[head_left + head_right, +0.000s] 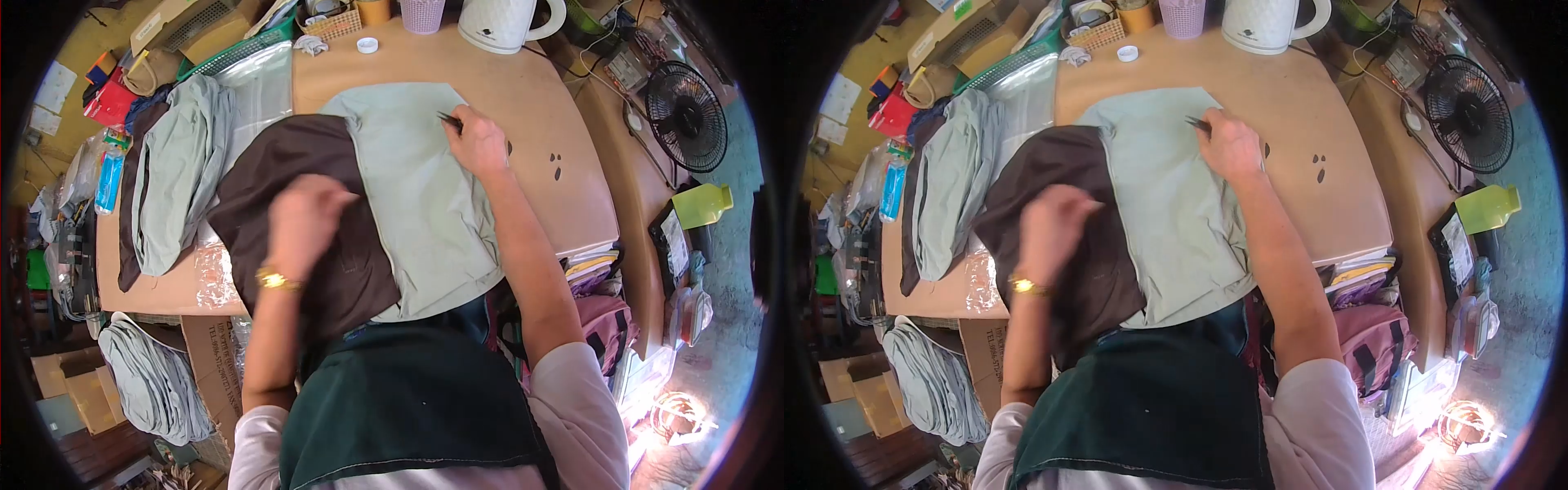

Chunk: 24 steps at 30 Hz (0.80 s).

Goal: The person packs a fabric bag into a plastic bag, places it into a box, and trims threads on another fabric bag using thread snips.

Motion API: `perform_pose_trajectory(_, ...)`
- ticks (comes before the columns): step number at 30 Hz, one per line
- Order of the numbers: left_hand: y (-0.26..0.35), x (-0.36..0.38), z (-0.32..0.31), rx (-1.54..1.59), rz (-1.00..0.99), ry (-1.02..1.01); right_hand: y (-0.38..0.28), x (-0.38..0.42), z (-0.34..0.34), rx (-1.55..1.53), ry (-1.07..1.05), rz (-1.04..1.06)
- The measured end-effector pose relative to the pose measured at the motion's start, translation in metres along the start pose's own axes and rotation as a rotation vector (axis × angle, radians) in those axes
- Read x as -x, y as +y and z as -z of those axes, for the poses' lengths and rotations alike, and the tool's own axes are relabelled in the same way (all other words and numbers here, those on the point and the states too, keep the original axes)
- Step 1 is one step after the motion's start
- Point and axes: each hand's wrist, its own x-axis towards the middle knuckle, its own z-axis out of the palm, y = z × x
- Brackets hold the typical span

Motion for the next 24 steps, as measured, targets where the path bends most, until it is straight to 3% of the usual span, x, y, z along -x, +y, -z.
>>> perform_pose_trajectory(2,-0.027,0.012,0.067,-0.051,0.305,0.151,0.008,-0.003,-0.003,0.020,0.121,0.039)
perform_pose_trajectory(3,-0.087,0.032,0.087,0.036,0.343,0.399,0.008,-0.005,-0.003,-0.001,0.121,0.058)
perform_pose_trajectory(4,-0.108,0.046,0.124,-0.196,0.559,0.414,0.006,-0.006,-0.002,0.037,0.081,0.037)
perform_pose_trajectory(5,-0.138,0.070,0.146,-0.434,0.436,0.471,0.005,-0.007,-0.002,0.074,0.042,0.018)
perform_pose_trajectory(6,-0.158,0.095,0.177,-0.351,0.686,0.272,0.006,-0.008,-0.002,0.083,0.023,0.019)
perform_pose_trajectory(8,-0.163,0.133,0.190,-0.884,0.379,0.393,0.010,-0.016,0.002,0.081,0.007,0.040)
perform_pose_trajectory(9,-0.154,0.133,0.192,-0.894,0.393,0.409,0.009,-0.023,0.009,0.101,-0.129,-0.006)
perform_pose_trajectory(10,-0.134,0.128,0.188,-0.956,0.563,0.393,0.007,-0.033,0.013,0.126,-0.261,-0.050)
perform_pose_trajectory(11,-0.121,0.124,0.184,-1.009,0.732,0.370,0.004,-0.040,0.013,0.123,-0.257,-0.032)
perform_pose_trajectory(13,-0.096,0.107,0.153,-0.790,0.353,0.417,-0.005,-0.055,0.015,0.249,-0.358,-0.008)
perform_pose_trajectory(15,-0.053,0.075,0.100,-0.158,0.213,0.306,-0.042,-0.051,0.002,0.140,-0.260,-0.009)
perform_pose_trajectory(16,-0.024,0.062,0.073,-0.197,0.059,0.151,-0.062,-0.042,-0.008,0.030,-0.173,-0.023)
perform_pose_trajectory(17,0.002,0.057,0.045,-0.230,0.068,0.062,-0.077,-0.032,-0.023,0.023,-0.153,-0.005)
perform_pose_trajectory(19,0.004,0.053,-0.003,-0.178,-0.137,-0.135,-0.081,-0.013,-0.040,0.015,-0.128,0.018)
perform_pose_trajectory(20,-0.003,0.051,-0.008,-0.272,-0.142,-0.207,-0.077,-0.004,-0.042,-0.024,-0.137,0.126)
perform_pose_trajectory(22,-0.029,0.050,0.011,-0.410,0.062,-0.225,-0.068,0.002,-0.037,-0.060,-0.145,0.236)
perform_pose_trajectory(24,-0.101,0.076,0.037,-0.028,0.305,-0.013,-0.056,0.003,-0.024,-0.038,-0.089,0.246)
